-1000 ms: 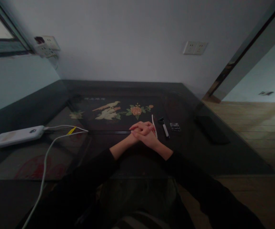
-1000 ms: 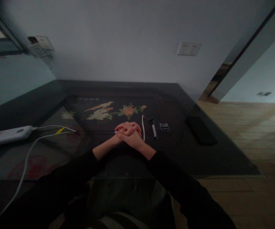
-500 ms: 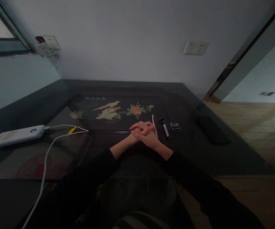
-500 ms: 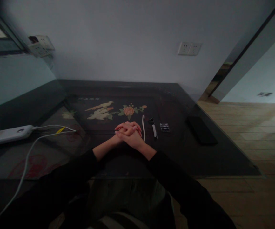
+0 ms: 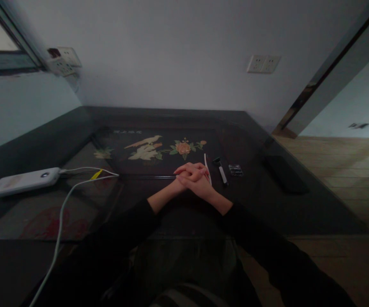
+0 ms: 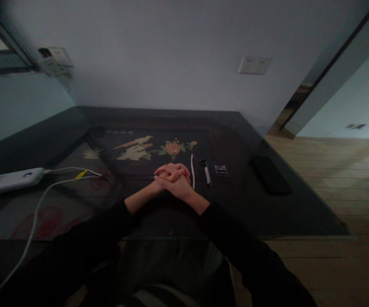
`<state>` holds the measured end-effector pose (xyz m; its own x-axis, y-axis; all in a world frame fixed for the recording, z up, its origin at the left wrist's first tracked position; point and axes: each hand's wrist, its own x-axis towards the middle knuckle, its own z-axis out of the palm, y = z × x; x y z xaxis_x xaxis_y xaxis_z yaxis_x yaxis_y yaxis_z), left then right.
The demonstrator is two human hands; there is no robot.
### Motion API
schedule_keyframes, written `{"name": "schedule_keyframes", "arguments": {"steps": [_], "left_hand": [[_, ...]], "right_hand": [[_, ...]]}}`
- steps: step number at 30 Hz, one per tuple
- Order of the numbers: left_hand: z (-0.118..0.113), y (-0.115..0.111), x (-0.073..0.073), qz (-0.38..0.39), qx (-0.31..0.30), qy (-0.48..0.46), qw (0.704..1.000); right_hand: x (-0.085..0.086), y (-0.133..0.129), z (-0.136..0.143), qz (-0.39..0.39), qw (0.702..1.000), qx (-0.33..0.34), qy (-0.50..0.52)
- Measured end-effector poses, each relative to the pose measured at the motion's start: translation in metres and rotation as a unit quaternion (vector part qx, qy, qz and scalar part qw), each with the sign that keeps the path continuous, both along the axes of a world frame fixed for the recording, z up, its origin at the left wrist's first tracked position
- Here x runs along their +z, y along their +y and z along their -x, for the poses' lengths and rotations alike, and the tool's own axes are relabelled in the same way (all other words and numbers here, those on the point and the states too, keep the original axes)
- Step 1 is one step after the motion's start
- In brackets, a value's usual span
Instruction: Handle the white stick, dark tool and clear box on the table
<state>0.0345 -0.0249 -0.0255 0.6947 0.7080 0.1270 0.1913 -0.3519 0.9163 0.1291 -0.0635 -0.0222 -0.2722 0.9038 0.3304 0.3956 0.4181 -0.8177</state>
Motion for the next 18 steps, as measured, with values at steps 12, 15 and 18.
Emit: {"name": "schedule_keyframes", "arguments": {"steps": [12,15,18], "left_hand": [[0.0059,-0.0045,0.0031,0.039,0.021,-0.028,0.999],[0.0061,-0.0059,0.0042,0.027,0.013,-0.046,0.998],[0.0040,-0.0042,-0.0012,0.014,0.011,-0.054,0.998]], "right_hand": [[0.0006,0.0000,-0.0007,0.006,1.000,0.003,0.009],[0.0010,0.0003,-0.0010,0.006,1.000,0.005,0.009],[0.0008,0.0007,-0.0010,0.006,1.000,0.011,0.015]]}}
